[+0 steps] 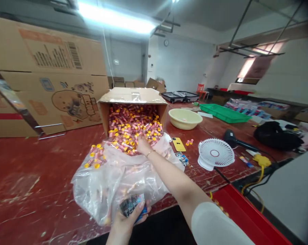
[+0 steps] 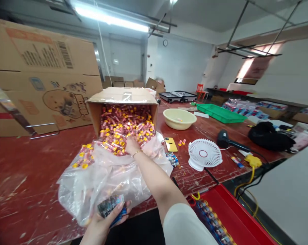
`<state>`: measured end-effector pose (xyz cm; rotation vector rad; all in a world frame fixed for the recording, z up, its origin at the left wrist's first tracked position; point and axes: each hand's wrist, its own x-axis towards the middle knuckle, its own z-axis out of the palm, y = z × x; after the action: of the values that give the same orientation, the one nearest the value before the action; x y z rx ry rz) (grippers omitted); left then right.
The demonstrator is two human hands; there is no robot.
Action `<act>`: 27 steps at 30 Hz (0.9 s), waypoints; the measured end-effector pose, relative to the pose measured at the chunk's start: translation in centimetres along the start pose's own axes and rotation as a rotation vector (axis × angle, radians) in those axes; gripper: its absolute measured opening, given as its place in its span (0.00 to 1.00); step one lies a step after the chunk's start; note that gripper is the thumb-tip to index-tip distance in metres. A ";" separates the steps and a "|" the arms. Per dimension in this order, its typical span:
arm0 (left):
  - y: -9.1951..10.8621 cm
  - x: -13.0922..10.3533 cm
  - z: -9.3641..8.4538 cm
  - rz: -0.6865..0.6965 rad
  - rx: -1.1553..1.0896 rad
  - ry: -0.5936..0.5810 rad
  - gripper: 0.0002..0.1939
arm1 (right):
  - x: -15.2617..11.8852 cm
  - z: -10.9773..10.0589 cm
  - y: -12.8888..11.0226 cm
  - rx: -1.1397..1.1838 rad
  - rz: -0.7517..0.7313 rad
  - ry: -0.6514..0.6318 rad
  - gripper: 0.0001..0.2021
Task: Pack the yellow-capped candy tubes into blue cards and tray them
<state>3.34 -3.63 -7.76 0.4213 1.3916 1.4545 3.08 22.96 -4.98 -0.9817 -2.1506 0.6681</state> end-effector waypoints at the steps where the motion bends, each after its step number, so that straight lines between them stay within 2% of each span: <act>1: 0.1 0.0 -0.3 0.014 0.006 0.000 0.19 | 0.2 0.2 0.3 0.023 0.028 0.013 0.09; 4: 0.2 0.1 -0.8 0.022 0.006 -0.004 0.18 | -1.8 -1.1 1.4 0.110 0.077 0.055 0.11; 7: -0.1 0.4 -1.0 -0.026 -0.030 -0.011 0.18 | -6.6 -4.3 2.1 0.204 0.084 0.064 0.14; 9: -0.4 0.6 -0.9 -0.055 -0.047 -0.028 0.18 | -10.4 -6.5 1.9 0.306 0.082 0.011 0.16; 11: -0.6 0.7 -0.5 -0.068 -0.048 -0.049 0.18 | -13.8 -8.0 1.3 0.505 0.110 -0.081 0.18; 14: -0.8 0.6 0.0 -0.074 -0.064 -0.069 0.19 | -17.2 -9.0 -0.1 0.841 0.156 -0.174 0.19; 17: -1.0 0.4 0.3 -0.071 -0.077 -0.067 0.21 | -18.1 -9.0 -1.5 0.874 0.091 -0.153 0.15; 21: -1.1 0.3 0.4 -0.052 -0.013 -0.049 0.22 | -17.7 -9.2 -3.2 0.595 -0.045 -0.147 0.09; 24: -1.2 0.3 0.5 -0.031 0.034 -0.049 0.20 | -17.4 -9.3 -3.9 0.481 -0.124 -0.211 0.07; 27: -1.1 0.2 0.7 -0.025 0.050 -0.069 0.18 | -17.2 -8.9 -3.6 0.498 -0.076 -0.288 0.09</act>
<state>4.32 -3.32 -8.63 0.4803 1.3759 1.3751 16.51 8.73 -3.01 -0.5582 -2.0875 1.2930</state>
